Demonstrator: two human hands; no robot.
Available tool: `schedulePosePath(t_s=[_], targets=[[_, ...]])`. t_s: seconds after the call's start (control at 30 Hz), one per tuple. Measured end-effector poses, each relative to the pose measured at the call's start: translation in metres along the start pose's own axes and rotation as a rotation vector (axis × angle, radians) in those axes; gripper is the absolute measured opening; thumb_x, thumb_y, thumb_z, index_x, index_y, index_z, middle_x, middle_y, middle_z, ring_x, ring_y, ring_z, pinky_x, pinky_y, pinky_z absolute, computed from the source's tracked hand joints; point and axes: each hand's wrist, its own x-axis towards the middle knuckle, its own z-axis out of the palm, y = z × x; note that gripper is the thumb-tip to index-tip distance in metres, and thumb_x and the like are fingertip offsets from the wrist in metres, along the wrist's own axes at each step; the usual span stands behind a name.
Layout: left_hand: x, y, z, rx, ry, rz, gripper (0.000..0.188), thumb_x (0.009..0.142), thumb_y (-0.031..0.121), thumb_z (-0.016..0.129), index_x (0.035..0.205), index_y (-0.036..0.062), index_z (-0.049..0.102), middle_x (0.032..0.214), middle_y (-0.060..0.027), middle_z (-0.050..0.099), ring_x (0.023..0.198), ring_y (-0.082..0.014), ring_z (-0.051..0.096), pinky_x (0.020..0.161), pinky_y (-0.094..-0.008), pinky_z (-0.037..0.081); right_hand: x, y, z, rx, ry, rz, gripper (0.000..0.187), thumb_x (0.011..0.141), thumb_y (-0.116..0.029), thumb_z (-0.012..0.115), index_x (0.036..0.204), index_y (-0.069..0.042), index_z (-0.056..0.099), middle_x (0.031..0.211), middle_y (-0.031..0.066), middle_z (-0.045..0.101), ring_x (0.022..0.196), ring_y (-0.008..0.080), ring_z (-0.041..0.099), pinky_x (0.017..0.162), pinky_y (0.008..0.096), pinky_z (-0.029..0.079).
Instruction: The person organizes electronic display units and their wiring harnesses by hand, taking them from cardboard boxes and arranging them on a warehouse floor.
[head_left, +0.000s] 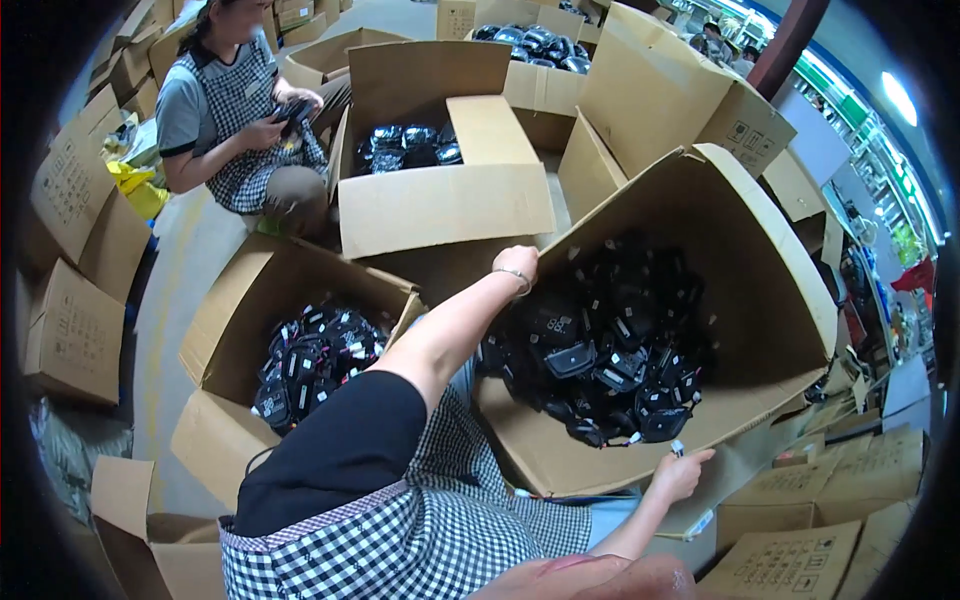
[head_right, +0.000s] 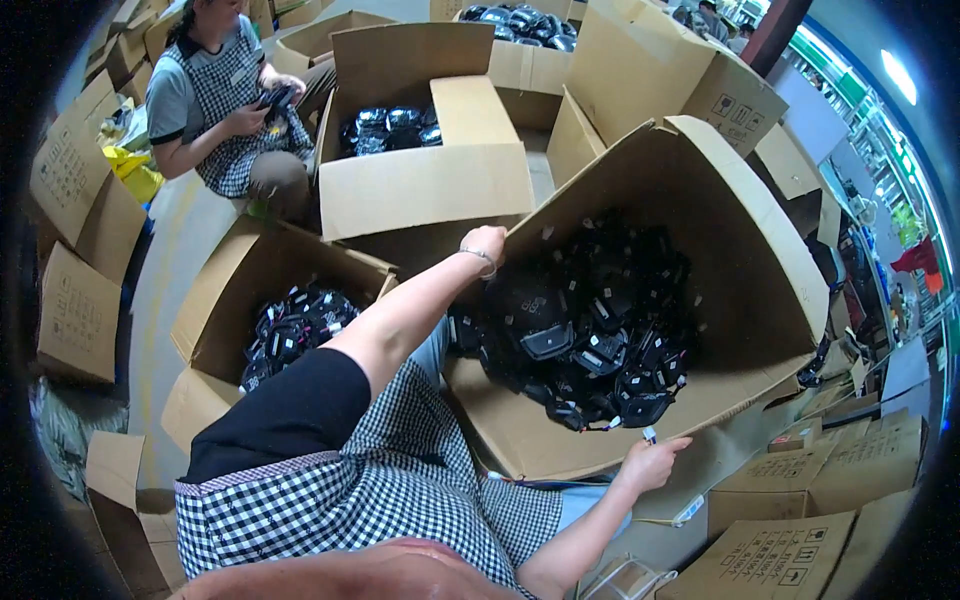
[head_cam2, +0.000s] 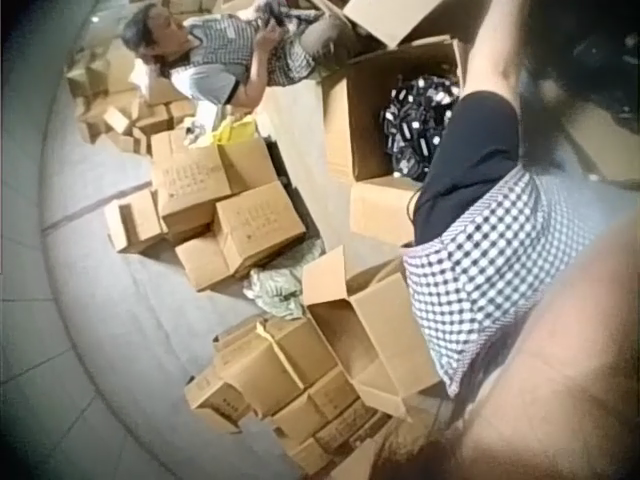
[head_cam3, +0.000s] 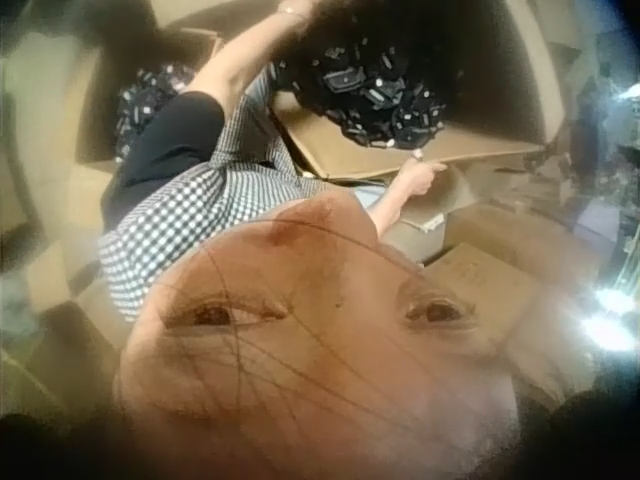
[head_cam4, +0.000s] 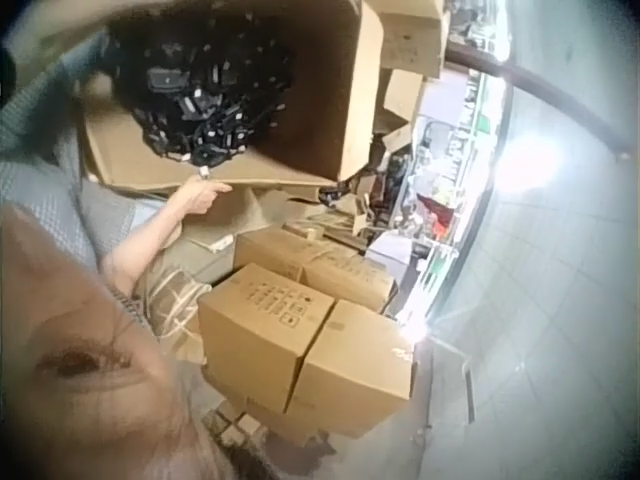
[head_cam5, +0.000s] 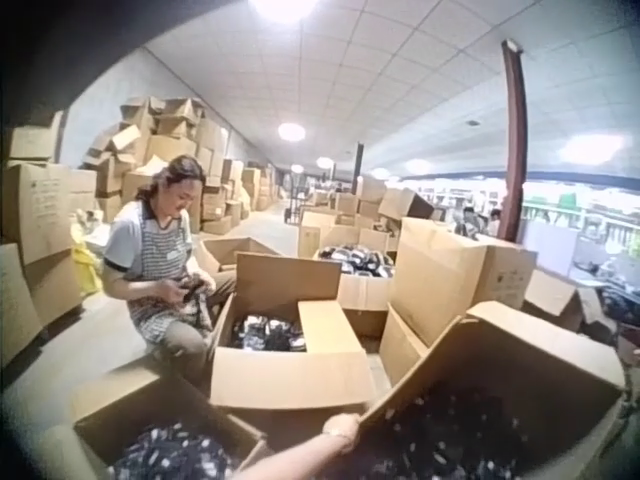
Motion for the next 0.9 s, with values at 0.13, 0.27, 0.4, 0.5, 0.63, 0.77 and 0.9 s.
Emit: schedulePosePath(t_s=[0.13,0.27,0.4,0.5,0.63,0.77,0.9], targets=[[-0.05,-0.011,0.014,-0.061,0.062,0.108,0.022,0.076,0.014,0.063,0.097,0.0081,0.066,0.09,-0.0179,0.068,0.085,-0.0381,0.066,0.08,-0.0456,0.053,-0.075,0.062,0.04,0.248,0.222,-0.192,0.071,0.084,-0.014,0.061,0.142,0.005,0.024,0.108,0.031,0.061,0.097,0.0435,0.062,0.084,0.0473,0.051],[-0.116,-0.084,0.052,-0.131,0.055,0.108,0.037,0.072,0.014,0.063,0.109,0.0137,0.063,0.09,-0.0175,0.068,0.086,-0.0371,0.065,0.079,-0.0478,0.052,-0.144,0.068,0.056,0.505,0.217,-0.166,0.078,0.085,-0.018,0.063,0.143,0.009,0.019,0.118,0.0345,0.056,0.108,0.0436,0.058,0.092,0.0437,0.048],[-0.068,-0.032,0.045,0.054,0.168,0.108,0.02,0.074,0.016,0.061,0.093,0.0094,0.057,0.077,-0.0196,0.066,0.075,-0.0386,0.066,0.069,-0.0486,0.053,-0.04,0.036,0.017,0.253,0.138,-0.062,0.077,0.081,-0.016,0.069,0.138,0.011,0.025,0.107,0.0321,0.061,0.099,0.042,0.062,0.083,0.0456,0.051],[-0.056,-0.029,0.025,0.146,0.174,0.051,0.02,0.074,0.015,0.059,0.092,0.008,0.057,0.081,-0.0212,0.067,0.076,-0.0388,0.067,0.071,-0.048,0.054,-0.007,0.018,0.018,0.201,0.046,-0.054,0.071,0.078,-0.01,0.064,0.137,0.005,0.028,0.099,0.0299,0.064,0.095,0.0439,0.062,0.083,0.0495,0.05],[-0.012,-0.022,0.022,0.115,0.081,0.047,0.026,0.074,0.019,0.062,0.098,0.0103,0.058,0.09,-0.0191,0.068,0.087,-0.0375,0.066,0.077,-0.0473,0.054,0.013,0.016,0.014,0.12,0.018,-0.069,0.071,0.079,-0.014,0.065,0.136,0.006,0.027,0.097,0.0293,0.064,0.091,0.0436,0.063,0.082,0.0506,0.05],[0.009,0.0,0.018,0.122,0.045,0.031,0.028,0.077,0.023,0.06,0.101,0.0089,0.061,0.097,-0.0195,0.068,0.094,-0.036,0.065,0.082,-0.0457,0.052,0.03,0.015,0.015,0.128,0.072,-0.078,0.068,0.079,-0.015,0.064,0.134,0.007,0.029,0.102,0.031,0.062,0.095,0.0452,0.061,0.083,0.0511,0.049],[0.02,-0.005,0.022,0.149,0.079,-0.002,0.03,0.077,0.023,0.059,0.102,0.0064,0.063,0.101,-0.0208,0.067,0.097,-0.036,0.065,0.083,-0.0444,0.052,0.031,0.008,0.013,0.15,0.049,-0.075,0.064,0.082,-0.014,0.063,0.133,0.003,0.03,0.112,0.0296,0.058,0.1,0.0432,0.06,0.085,0.0507,0.049]])
